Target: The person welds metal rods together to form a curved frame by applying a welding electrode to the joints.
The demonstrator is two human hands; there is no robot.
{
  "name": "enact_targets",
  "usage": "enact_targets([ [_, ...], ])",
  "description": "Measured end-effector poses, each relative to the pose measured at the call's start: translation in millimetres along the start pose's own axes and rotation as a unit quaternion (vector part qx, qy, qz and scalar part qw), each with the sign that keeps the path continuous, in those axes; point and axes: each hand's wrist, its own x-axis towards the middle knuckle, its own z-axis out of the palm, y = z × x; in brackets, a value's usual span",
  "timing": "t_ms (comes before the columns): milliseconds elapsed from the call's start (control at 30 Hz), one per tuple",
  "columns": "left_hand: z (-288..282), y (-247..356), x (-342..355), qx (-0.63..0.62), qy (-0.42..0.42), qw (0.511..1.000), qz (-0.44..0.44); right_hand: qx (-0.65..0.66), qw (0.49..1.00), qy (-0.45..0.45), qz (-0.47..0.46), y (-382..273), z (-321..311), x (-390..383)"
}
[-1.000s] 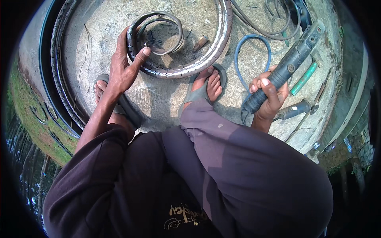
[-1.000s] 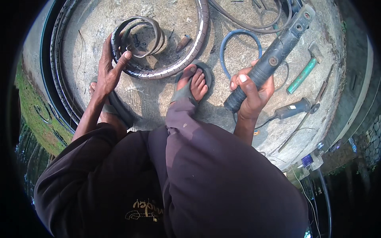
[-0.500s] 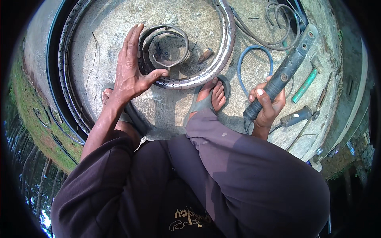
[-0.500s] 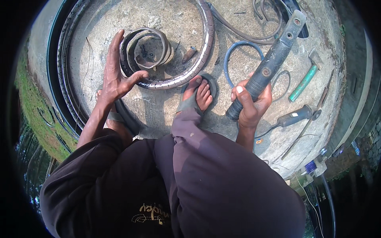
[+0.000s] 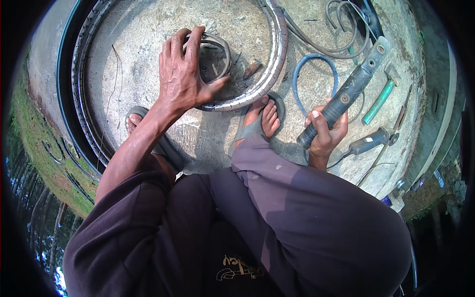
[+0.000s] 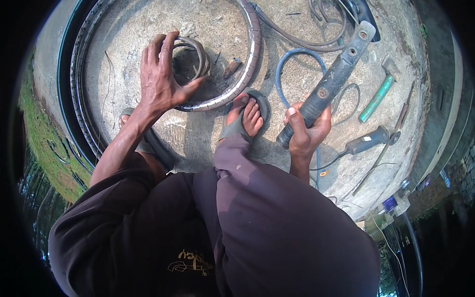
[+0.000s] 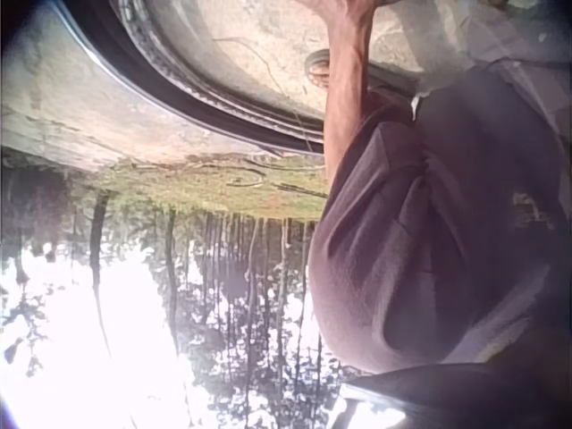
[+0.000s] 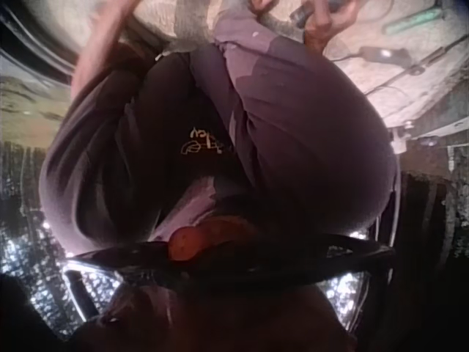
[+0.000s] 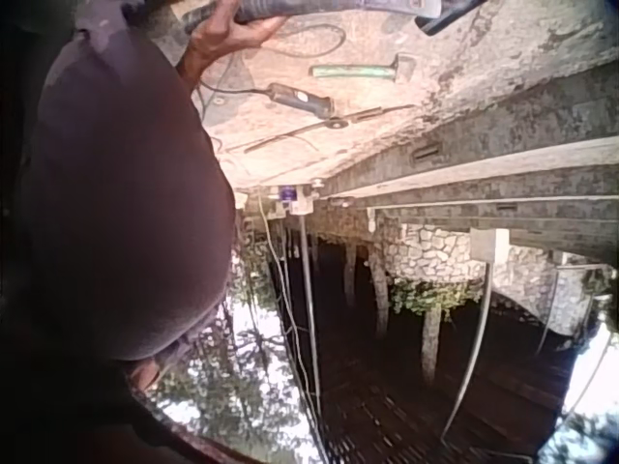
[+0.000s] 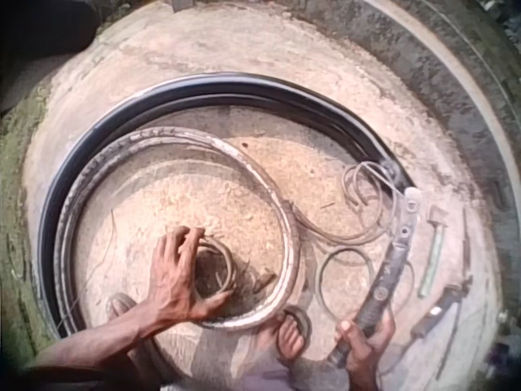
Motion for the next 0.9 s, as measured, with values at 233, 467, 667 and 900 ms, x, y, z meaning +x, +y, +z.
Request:
enact_targets([
  [233,-20,-16,1,-0.160,-0.020,0.987,-0.004,-0.036,0.997,0.063,-0.022,12,-5,-11],
  [467,-92,-64,-57,-0.262,0.123,0.878,-0.381,-0.109,0.989,-0.084,-0.060,6,11,-4],
  [667,-156,17,-122,-0.300,-0.103,0.875,-0.366,-0.118,0.968,-0.209,-0.069,4,48,12],
  [900,-122,35,-179,-0.378,-0.110,0.849,-0.351,-0.211,0.943,-0.242,-0.094,0,56,9],
])
